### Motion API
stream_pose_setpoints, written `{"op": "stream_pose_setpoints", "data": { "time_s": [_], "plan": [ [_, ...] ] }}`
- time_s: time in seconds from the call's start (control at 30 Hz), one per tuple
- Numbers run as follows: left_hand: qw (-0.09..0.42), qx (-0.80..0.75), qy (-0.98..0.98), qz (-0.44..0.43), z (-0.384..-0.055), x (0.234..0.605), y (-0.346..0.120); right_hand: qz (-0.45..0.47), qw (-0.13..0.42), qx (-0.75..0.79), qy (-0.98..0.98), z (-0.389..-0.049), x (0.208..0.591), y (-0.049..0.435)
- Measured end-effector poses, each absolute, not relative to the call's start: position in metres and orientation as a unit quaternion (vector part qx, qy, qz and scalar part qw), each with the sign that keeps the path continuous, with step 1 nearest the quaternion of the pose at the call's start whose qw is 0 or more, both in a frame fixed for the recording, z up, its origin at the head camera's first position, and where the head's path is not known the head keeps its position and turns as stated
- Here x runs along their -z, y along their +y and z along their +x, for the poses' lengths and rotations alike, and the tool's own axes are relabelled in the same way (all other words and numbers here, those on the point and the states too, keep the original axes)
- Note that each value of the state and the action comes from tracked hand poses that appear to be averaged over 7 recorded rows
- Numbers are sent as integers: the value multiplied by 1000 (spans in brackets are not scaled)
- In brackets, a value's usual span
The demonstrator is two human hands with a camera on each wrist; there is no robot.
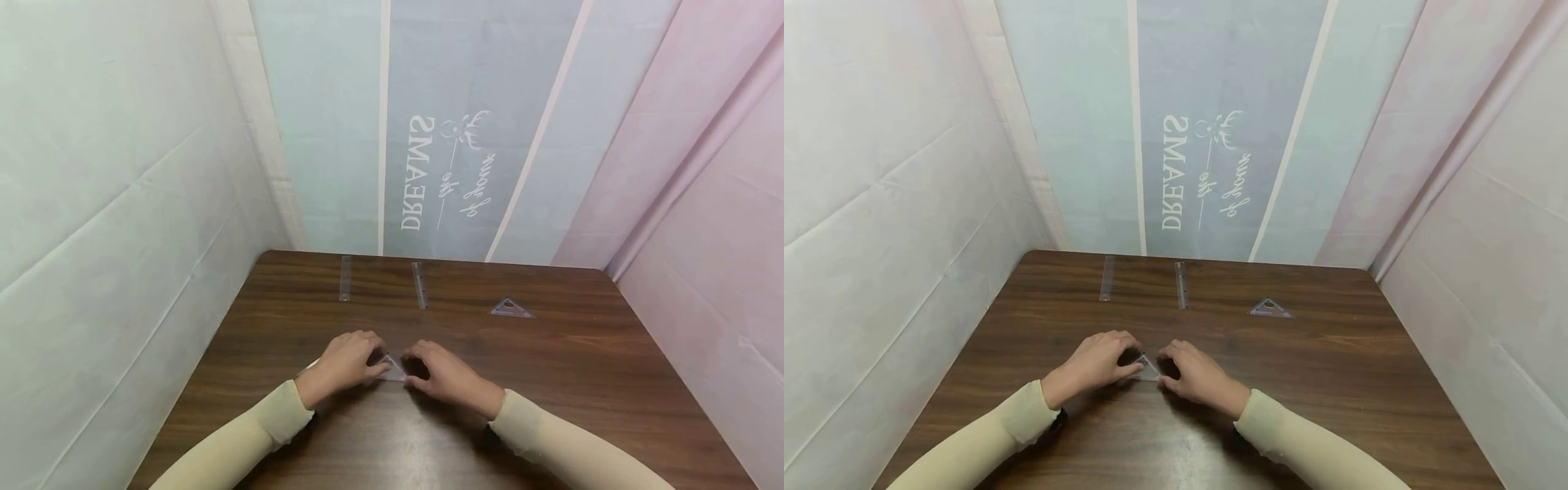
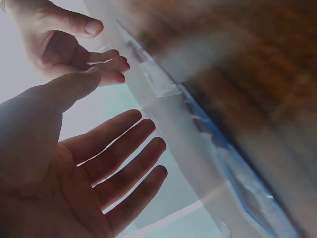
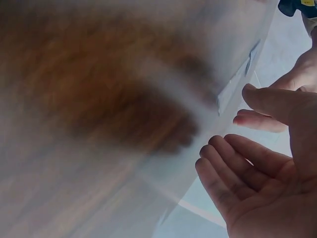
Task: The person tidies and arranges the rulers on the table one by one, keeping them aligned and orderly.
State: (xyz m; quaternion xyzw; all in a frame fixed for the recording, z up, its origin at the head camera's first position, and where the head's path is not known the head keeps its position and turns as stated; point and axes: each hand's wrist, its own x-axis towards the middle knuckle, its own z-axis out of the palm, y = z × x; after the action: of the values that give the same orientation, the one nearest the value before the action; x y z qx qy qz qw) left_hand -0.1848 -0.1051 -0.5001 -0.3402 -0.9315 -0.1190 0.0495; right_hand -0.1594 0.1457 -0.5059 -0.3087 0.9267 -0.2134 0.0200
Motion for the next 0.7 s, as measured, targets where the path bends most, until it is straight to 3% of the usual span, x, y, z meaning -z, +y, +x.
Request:
{"op": "stream_pose_setpoints", "data": {
  "time_s": [0.7],
  "plan": [
    [6,189,-925,-331,-208,471,-57,-239,4,232,943,-175,494,203]
  ]
}}
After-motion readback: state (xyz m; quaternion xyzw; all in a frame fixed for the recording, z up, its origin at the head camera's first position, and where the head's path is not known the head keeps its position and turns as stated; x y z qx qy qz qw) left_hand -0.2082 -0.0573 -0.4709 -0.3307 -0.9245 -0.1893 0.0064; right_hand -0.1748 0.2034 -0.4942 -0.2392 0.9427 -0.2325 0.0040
